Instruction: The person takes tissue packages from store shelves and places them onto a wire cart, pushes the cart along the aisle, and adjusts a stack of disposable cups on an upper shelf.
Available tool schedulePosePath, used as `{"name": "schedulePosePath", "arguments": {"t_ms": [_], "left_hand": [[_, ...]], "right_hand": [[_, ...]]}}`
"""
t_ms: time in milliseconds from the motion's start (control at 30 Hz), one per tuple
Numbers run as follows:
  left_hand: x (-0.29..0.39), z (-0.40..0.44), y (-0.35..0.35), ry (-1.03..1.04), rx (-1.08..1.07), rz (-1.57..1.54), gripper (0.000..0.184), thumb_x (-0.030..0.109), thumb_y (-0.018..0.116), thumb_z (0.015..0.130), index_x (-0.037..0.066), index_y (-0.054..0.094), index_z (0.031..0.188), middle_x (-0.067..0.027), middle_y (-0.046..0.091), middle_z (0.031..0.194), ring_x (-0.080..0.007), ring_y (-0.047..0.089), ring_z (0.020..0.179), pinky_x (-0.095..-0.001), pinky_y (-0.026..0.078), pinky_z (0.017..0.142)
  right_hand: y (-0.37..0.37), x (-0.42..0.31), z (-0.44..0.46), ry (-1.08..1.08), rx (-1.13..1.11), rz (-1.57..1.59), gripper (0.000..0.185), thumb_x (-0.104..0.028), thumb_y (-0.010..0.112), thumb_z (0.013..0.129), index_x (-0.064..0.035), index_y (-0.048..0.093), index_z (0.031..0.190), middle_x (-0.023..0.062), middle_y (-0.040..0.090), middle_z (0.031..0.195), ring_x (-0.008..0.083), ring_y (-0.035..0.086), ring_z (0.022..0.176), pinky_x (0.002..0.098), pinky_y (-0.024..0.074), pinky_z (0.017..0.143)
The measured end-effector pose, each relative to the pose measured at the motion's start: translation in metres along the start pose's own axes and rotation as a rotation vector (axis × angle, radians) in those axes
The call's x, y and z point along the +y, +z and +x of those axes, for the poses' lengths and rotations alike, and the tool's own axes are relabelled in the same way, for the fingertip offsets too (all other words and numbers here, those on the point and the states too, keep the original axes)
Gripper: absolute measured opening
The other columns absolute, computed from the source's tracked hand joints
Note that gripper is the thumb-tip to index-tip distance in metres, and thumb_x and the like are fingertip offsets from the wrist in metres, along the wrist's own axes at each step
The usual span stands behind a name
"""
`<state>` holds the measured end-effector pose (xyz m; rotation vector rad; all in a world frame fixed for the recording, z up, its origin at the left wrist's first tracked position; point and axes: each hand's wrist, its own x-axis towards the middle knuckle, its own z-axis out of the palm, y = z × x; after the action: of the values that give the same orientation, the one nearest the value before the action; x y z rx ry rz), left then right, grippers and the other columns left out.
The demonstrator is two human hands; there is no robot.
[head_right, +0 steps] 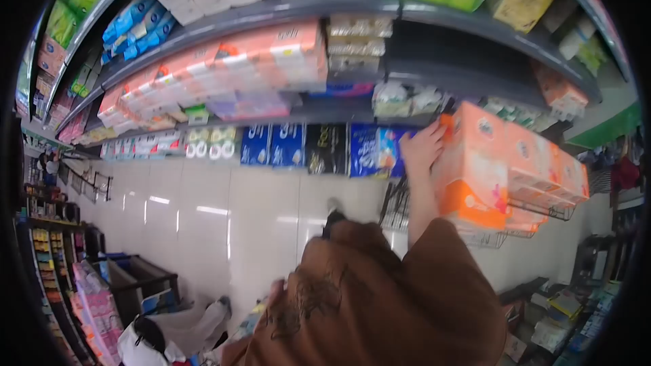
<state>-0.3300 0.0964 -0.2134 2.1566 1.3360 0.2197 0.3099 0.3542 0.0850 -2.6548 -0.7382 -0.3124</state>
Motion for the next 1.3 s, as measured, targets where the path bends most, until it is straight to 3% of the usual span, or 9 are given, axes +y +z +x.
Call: {"name": "schedulePosePath", "arguments": {"t_ms": [67,300,533,733,767,833,933,1167,1300], "left_hand": [[-0.016,0.052,-0.027,-1.161,0.019,-1.217,0.042,0.034,0.056,0.093,0.01,0.051,0.126,-0.0086,0.058,0.125,-0.0261,0.059,0.103,-0.0403,0.05,0.08],[0.014,0.207,-0.145,-1.024,0.108,-0.965,0.041,0.033,0.054,0.096,0.008,0.052,0.129,-0.0075,0.061,0.122,-0.0232,0.061,0.104,-0.0394,0.049,0.086],[0.023,0.257,-0.167,-0.886,-0.11,-0.839,0.038,0.031,0.054,0.098,0.008,0.054,0.128,-0.0075,0.062,0.121,-0.0225,0.062,0.104,-0.0375,0.049,0.084],[-0.051,0.196,-0.12,-0.977,-0.183,-0.916,0.04,0.033,0.047,0.096,0.009,0.058,0.125,-0.0063,0.062,0.109,-0.0189,0.06,0.093,-0.035,0.049,0.083],[-0.083,0.18,-0.086,-0.896,-0.103,-0.823,0.035,0.019,0.048,0.093,0.003,0.059,0.122,-0.0143,0.066,0.094,-0.0218,0.063,0.074,-0.0378,0.052,0.062],[-0.096,0.159,-0.077,-0.962,-0.174,-0.688,0.034,0.029,0.055,0.086,0.002,0.067,0.102,-0.0132,0.067,0.078,-0.0246,0.063,0.067,-0.0388,0.051,0.059],[-0.114,0.144,-0.094,-0.973,-0.221,-0.495,0.044,0.036,0.059,0.085,0.001,0.067,0.111,-0.0156,0.071,0.093,-0.0256,0.068,0.08,-0.0356,0.054,0.068],[-0.17,0.082,-0.128,-1.166,0.166,-1.01,0.04,0.03,0.055,0.086,0.004,0.066,0.114,-0.0121,0.069,0.085,-0.0219,0.066,0.07,-0.0357,0.054,0.062],[-0.218,0.028,-0.138,-1.229,-0.104,-0.815,0.041,0.031,0.053,0.085,0.002,0.068,0.109,-0.0148,0.068,0.08,-0.0265,0.065,0.067,-0.0407,0.054,0.059]], "right_hand": [[0.013,0.006,0.015,-0.07,0.073,-0.164,0.075,-0.033,0.069,0.076,0.0047,0.039,0.134,0.0218,0.052,0.12,0.0386,0.055,0.105,0.0469,0.0448,0.093],[0.039,0.021,0.05,0.053,-0.046,-0.096,0.029,-0.025,0.057,0.089,0.0007,0.052,0.101,0.0213,0.06,0.101,0.0396,0.066,0.086,0.051,0.0537,0.076],[0.008,0.022,0.031,0.21,-0.21,-0.037,0.034,-0.03,0.042,0.096,0.002,0.052,0.103,0.0298,0.066,0.097,0.0471,0.064,0.095,0.0542,0.0525,0.079],[0.016,0.041,-0.004,0.021,-0.177,-0.061,0.037,-0.033,0.041,0.096,0.0009,0.053,0.105,0.0287,0.066,0.099,0.0463,0.064,0.097,0.0541,0.052,0.08],[0.018,0.038,-0.012,-0.016,-0.171,-0.036,0.037,-0.033,0.041,0.096,0.0007,0.053,0.105,0.0285,0.066,0.099,0.0461,0.064,0.097,0.0541,0.0519,0.08],[0.02,0.019,-0.033,-0.073,-0.158,-0.016,0.038,-0.035,0.041,0.096,0.0003,0.054,0.106,0.0281,0.066,0.099,0.0458,0.064,0.097,0.0541,0.0518,0.08],[0.02,-0.039,-0.072,-0.124,-0.125,-0.014,0.04,-0.036,0.04,0.096,-0.0003,0.054,0.107,0.0276,0.066,0.1,0.0454,0.064,0.098,0.0541,0.0515,0.081],[0.019,-0.152,-0.161,-0.217,-0.201,0.007,0.044,-0.04,0.039,0.096,-0.0016,0.056,0.109,0.0263,0.066,0.103,0.0444,0.064,0.099,0.054,0.051,0.082],[0.016,-0.187,-0.203,-0.235,-0.258,0.022,0.046,-0.042,0.039,0.096,-0.0023,0.057,0.111,0.0255,0.066,0.104,0.0438,0.064,0.1,0.054,0.0507,0.083]]}}
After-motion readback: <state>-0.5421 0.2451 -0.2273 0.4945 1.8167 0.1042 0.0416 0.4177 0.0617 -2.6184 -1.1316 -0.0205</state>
